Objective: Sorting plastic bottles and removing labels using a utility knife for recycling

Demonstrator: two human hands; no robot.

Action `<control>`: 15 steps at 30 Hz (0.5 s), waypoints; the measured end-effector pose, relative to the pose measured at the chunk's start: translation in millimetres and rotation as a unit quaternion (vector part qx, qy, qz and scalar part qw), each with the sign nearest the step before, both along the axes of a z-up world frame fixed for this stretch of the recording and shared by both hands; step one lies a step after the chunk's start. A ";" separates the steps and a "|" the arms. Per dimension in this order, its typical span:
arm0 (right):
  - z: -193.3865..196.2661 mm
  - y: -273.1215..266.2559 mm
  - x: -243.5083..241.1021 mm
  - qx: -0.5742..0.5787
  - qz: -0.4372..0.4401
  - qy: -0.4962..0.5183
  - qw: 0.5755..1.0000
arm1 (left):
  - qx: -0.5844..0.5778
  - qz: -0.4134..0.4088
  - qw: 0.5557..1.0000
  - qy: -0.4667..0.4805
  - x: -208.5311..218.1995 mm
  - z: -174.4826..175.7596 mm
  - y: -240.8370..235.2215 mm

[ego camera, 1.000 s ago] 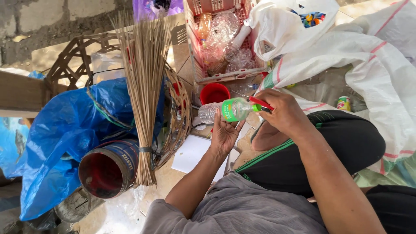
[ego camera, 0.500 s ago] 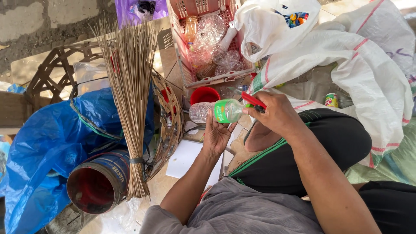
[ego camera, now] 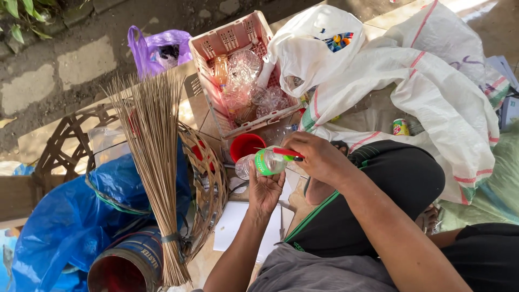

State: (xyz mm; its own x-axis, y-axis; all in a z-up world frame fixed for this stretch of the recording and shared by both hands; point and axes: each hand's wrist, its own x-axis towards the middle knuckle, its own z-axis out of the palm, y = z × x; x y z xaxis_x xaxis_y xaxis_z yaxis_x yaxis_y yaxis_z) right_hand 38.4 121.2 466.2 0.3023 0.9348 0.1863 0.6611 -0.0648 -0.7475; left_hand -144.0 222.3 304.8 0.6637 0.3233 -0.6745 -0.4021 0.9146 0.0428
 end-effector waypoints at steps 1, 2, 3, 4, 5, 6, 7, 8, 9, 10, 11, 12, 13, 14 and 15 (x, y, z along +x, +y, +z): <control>-7.0 -0.6 1.0 0.003 0.009 -0.006 1.000 | -0.006 0.000 1.000 0.002 -1.3 -2.0 -0.3; -1.7 -1.7 0.2 0.003 0.007 -0.006 1.000 | -0.006 -0.001 1.000 0.002 -1.1 -0.8 0.4; 3.3 -2.7 -0.6 -0.003 -0.016 -0.013 1.000 | -0.002 -0.003 1.000 0.001 -1.0 0.4 1.3; 8.5 -4.3 -2.3 -0.010 -0.039 -0.019 0.999 | 0.001 -0.005 1.000 0.000 -1.9 1.6 1.0; 5.2 -5.6 -1.4 -0.011 -0.040 -0.019 0.999 | 0.001 -0.006 1.000 0.001 -3.1 0.3 -0.7; 2.3 -5.9 0.9 -0.037 -0.053 -0.016 0.998 | 0.005 -0.008 1.000 -0.003 -2.6 -0.9 -1.0; -0.3 -6.1 3.0 -0.063 -0.067 -0.013 0.996 | 0.009 -0.010 1.000 -0.006 -2.2 -1.8 -1.1; -2.7 -7.6 3.9 -0.061 -0.067 -0.015 0.996 | 0.011 -0.010 1.000 -0.009 -0.6 4.9 -2.1; -5.0 -8.9 4.7 -0.079 -0.065 -0.014 0.995 | 0.010 -0.008 1.000 0.003 0.8 11.6 -2.9; -7.3 -10.7 5.7 -0.097 -0.062 -0.013 0.993 | 0.009 -0.005 1.000 0.016 2.3 18.3 -4.4; -7.5 -10.4 4.0 -0.096 -0.062 -0.016 0.993 | 0.010 -0.005 1.000 0.013 -0.2 20.1 -4.5; -7.3 -10.9 5.6 -0.093 -0.049 -0.011 0.994 | 0.013 -0.003 1.000 0.022 1.3 20.6 -6.0; -6.8 -10.9 6.8 -0.091 -0.035 -0.007 0.995 | 0.017 -0.001 0.999 0.030 2.5 21.6 -7.1; -5.6 -10.8 8.3 -0.089 -0.031 -0.018 0.995 | 0.018 0.005 1.000 0.019 2.8 19.9 -7.9; -4.1 -10.6 9.6 -0.085 -0.033 -0.022 0.996 | 0.007 0.011 0.999 0.030 2.9 18.4 -8.6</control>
